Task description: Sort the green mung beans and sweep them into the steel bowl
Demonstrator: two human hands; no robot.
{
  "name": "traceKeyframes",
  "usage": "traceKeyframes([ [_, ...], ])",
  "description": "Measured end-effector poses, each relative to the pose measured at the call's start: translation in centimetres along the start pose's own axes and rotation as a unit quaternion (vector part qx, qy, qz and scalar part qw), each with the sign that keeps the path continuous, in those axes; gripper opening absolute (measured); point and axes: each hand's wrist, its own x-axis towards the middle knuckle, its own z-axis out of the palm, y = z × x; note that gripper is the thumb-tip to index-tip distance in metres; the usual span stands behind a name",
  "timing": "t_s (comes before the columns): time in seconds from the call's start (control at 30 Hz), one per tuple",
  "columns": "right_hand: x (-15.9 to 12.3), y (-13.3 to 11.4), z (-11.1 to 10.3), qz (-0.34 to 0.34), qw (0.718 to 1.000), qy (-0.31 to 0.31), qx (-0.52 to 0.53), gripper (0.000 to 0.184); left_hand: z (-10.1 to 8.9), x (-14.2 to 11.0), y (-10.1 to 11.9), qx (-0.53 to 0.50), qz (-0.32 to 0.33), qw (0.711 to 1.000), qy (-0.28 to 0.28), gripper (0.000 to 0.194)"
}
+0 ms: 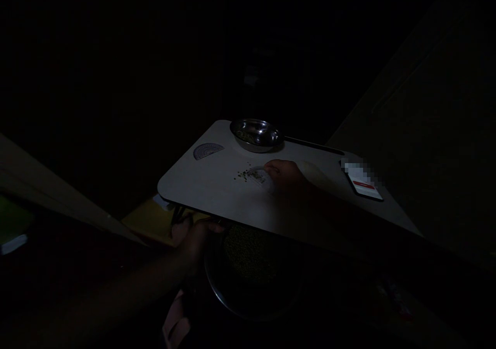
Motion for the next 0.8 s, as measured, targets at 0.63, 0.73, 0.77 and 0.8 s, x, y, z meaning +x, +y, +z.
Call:
traceKeyframes([
  [0.63,-1.3,-0.3,-0.6,-0.059,0.994,-0.060,0.066,0.027,-0.7,1.0,-1.0,0.011,0.008,0.999,0.039,0.037],
  [0.73,-1.5,-0.2,-0.7,-0.054,0.995,-0.050,0.066,0.028,-0.6,1.0,-0.9,0.011,0.012,0.999,0.049,0.040],
  [0.77,-1.6,-0.1,-0.8,-0.053,0.995,-0.046,0.065,0.028,-0.6,1.0,-0.9,0.011,0.020,0.998,0.056,0.042],
  [0.8,-1.6,0.0,-0.8,-0.051,0.996,-0.041,0.066,0.029,-0.6,1.1,-0.9,0.012,0.026,0.998,0.062,0.043],
])
